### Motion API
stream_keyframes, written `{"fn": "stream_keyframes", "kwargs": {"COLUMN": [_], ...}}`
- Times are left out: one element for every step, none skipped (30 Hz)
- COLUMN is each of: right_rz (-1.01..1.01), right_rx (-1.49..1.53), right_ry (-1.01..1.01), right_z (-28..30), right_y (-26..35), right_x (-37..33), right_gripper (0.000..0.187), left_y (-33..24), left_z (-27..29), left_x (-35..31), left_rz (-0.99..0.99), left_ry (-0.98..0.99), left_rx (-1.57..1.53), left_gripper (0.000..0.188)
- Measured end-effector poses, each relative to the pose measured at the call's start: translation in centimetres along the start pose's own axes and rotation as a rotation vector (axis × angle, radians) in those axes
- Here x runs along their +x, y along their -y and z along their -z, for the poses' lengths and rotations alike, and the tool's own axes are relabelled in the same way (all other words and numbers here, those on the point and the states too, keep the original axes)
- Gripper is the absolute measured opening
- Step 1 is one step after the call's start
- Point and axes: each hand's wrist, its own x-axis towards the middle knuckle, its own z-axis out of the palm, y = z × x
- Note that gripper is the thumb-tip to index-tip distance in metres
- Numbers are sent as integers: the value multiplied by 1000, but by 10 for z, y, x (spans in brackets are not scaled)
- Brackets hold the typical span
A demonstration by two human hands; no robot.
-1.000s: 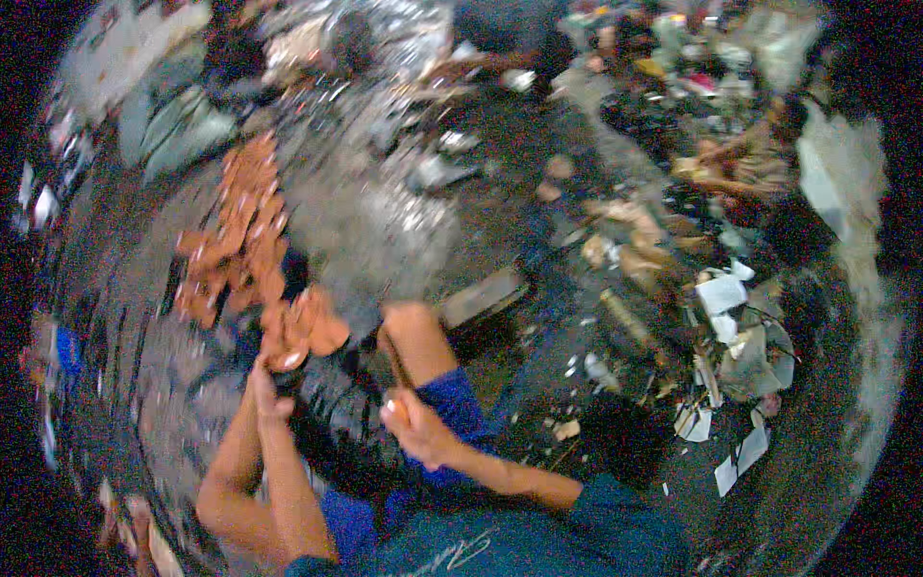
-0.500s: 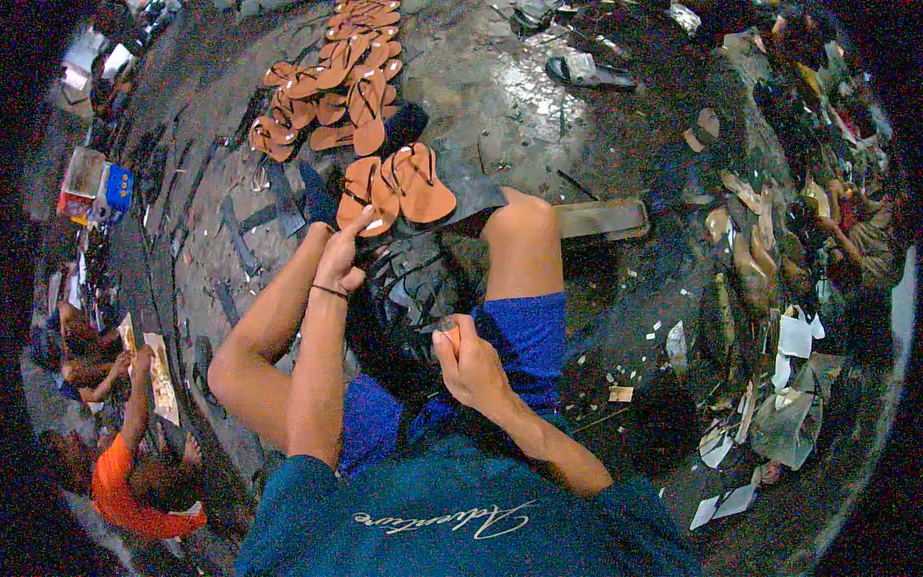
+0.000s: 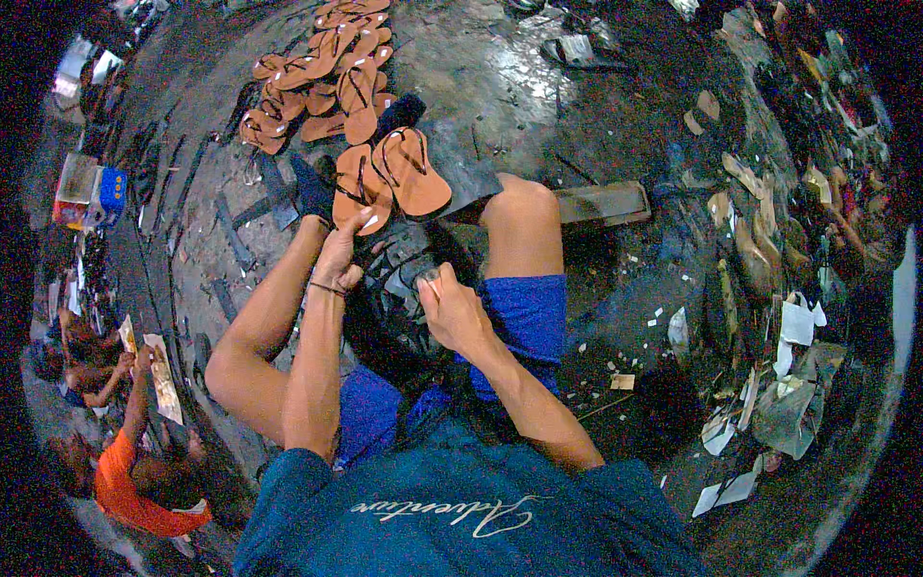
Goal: The person sits on the floor and uses a knife to trim and shape the soles of multiple flip-flops. They handle each sandal one at a time, cutting along the edges and occasionally adjusting the straps before placing the finished items in a pile.
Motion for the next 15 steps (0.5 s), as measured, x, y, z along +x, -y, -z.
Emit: {"fn": "stream_keyframes", "kwargs": {"right_rz": [0, -8, -19, -30, -17, -4, 9, 19, 34, 48, 45, 43, 35, 33, 35], "right_rx": [20, 16, 12, 8, -13, -32, -52, -43, -34, -26, -49, -71, -96, -111, -127], "right_ry": [7, 20, 29, 39, 33, 25, 17, 2, -8, -19, 10, 45, 74, 76, 78], "right_z": [0, -1, -2, -2, -2, -4, -5, -6, -8, -10, -11, -13, -15, -18, -20], "right_y": [1, 4, 5, 6, 5, 2, -2, -5, -8, -11, -14, -17, -23, -28, -28], "right_x": [5, 9, 15, 20, 26, 33, 39, 42, 46, 51, 59, 68, 76, 81, 86], "right_gripper": [32, 33, 35, 37, 40, 43, 46, 49, 51, 55, 56, 57, 58, 59, 60], "left_y": [6, 11, 10, 10, 11, 8, 5, 5, 4, 7, 8, 11, 15, 18, 22], "left_z": [7, 15, 16, 17, 19, 15, 12, 8, 3, 4, 4, 7, 7, 8, 11], "left_x": [9, 17, 17, 18, 19, 16, 12, 6, -3, -2, 0, 2, 4, 6, 10], "left_rz": [-24, -49, 0, -9, -18, -27, 15, 15, 12, 13, 11, -17, -40, -63, -67], "left_ry": [12, 24, -5, 1, 5, 12, 18, -4, -32, -43, -53, -53, -45, -37, -45], "left_rx": [-28, -56, -66, -69, -71, -72, -17, -9, -5, -9, -13, -37, -58, -80, -105], "left_gripper": [27, 27, 26, 26, 26, 26, 28, 29, 30, 31, 32, 32, 32, 32, 32]}}
